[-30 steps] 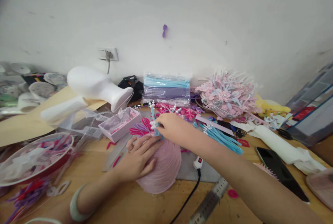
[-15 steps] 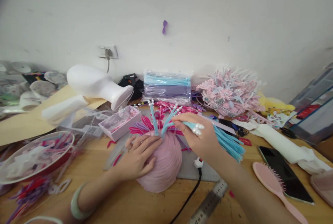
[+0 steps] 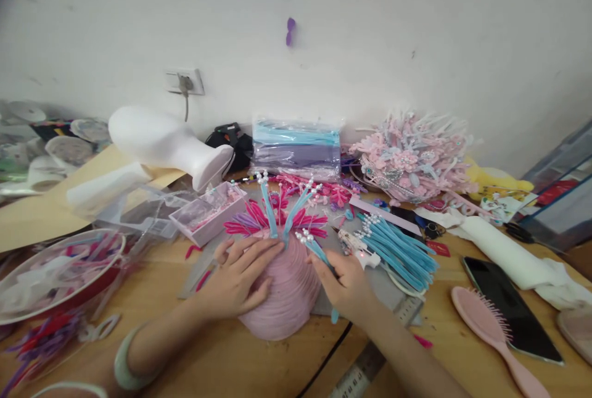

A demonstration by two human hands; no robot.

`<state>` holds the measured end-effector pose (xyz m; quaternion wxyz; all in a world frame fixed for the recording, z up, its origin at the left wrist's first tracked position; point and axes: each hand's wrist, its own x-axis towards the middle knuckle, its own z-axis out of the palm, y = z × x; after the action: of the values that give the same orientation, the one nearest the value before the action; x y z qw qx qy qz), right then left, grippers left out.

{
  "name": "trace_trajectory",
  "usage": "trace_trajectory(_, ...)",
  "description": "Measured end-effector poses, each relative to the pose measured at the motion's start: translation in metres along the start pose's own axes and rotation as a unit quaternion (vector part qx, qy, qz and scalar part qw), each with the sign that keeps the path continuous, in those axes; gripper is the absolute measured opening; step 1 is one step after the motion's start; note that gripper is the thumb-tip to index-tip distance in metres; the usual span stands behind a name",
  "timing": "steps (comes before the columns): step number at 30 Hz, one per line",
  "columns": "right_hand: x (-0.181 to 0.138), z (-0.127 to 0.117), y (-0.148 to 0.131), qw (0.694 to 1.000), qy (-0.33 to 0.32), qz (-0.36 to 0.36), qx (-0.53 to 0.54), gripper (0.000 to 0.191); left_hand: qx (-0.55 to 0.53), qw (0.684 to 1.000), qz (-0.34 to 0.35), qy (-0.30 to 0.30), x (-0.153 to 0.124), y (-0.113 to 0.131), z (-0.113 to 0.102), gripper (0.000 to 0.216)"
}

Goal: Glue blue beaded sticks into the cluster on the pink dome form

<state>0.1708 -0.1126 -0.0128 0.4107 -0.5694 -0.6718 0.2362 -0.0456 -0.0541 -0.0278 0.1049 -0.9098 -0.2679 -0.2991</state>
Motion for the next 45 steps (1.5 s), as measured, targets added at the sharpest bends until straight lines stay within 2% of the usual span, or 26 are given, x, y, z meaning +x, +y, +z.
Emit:
trace_trajectory(5,-0.004,0.013,0.012,0.989,0.061,0.046,0.124,0.037,-0.008,1.0,-0.018,0.006,0.001,0.001,0.0,0.043)
trace_trajectory(8,-0.006,0.014,0.01,0.982,0.119,0.058,0.135,0.044,-0.013,0.999,-0.022,0.041,0.0,-0.001,-0.002,0.041)
trace_trajectory(11,-0.009,0.013,0.005,0.975,0.178,0.065,0.113,0.049,-0.03,0.992,0.034,0.116,-0.001,0.0,-0.009,0.041)
trace_trajectory(13,-0.014,0.014,0.004,0.973,0.189,0.065,0.115,0.048,-0.069,0.986,0.085,0.125,0.0,0.006,-0.014,0.041)
trace_trajectory(15,-0.02,0.016,0.005,0.973,0.182,0.039,0.136,0.044,-0.113,0.988,0.073,0.076,0.002,0.016,-0.019,0.042)
trace_trajectory(18,-0.029,0.017,0.005,0.972,0.168,-0.053,0.154,0.033,-0.174,0.983,-0.042,-0.048,0.006,0.035,-0.025,0.05)
trace_trajectory(20,-0.032,0.015,0.003,0.969,0.161,-0.113,0.148,0.027,-0.214,0.967,-0.083,-0.111,0.01,0.047,-0.027,0.043)
trace_trajectory(22,-0.033,0.012,0.001,0.967,0.155,-0.142,0.146,0.025,-0.259,0.947,-0.105,-0.16,0.016,0.054,-0.029,0.033)
trace_trajectory(26,-0.029,0.003,-0.005,0.971,0.14,-0.13,0.144,0.023,-0.359,0.897,-0.155,-0.203,0.034,0.06,-0.036,0.032)
trace_trajectory(30,-0.024,-0.012,-0.011,0.988,0.086,-0.126,0.037,0.013,-0.418,0.869,-0.153,-0.215,0.055,0.064,-0.045,0.03)
trace_trajectory(33,-0.023,-0.021,-0.012,0.989,0.08,-0.126,0.002,0.014,-0.385,0.884,-0.131,-0.23,0.068,0.067,-0.045,0.027)
trace_trajectory(39,-0.017,-0.022,-0.001,0.986,0.07,-0.107,-0.105,0.009,-0.231,0.945,-0.095,-0.209,0.073,0.062,-0.028,0.024)
trace_trajectory(45,-0.01,-0.019,0.001,0.977,0.048,-0.133,-0.157,0.012,-0.158,0.961,-0.105,-0.202,0.071,0.054,-0.016,0.02)
